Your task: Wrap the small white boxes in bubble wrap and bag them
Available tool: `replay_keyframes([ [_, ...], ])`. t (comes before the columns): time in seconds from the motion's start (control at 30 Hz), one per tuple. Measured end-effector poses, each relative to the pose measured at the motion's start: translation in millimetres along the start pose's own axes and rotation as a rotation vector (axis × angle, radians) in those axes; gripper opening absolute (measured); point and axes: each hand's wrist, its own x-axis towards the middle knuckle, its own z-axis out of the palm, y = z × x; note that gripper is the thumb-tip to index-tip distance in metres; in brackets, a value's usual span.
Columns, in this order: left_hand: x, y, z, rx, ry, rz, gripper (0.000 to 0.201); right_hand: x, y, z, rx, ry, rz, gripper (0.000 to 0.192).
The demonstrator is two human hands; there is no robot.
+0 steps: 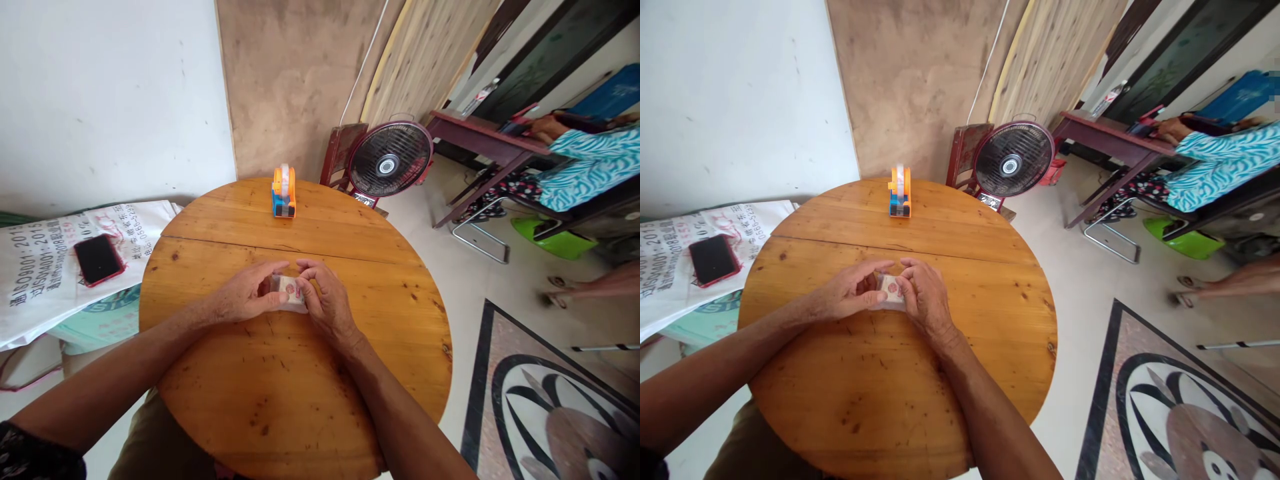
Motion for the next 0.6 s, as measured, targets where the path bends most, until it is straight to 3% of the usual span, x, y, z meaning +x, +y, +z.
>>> replay_keyframes([
  [0.13,1.4,0.3,-0.2,0.075,0.06,-0.01,0.042,0.2,1.3,0.1,-0.004,0.007,-0.008,0.013],
  [0.37,2.8,-5.4,-1.0,0.108,0.109,0.092,0.038,1.2,-0.5,-2.2,-0.001,0.039,-0.012,0.013],
  [0.6,3.1,-5.6,5.2,-0.275,0.018,-0.054,0.055,2.4,1.1,-4.5,-0.023,0.049,-0.012,0.014],
])
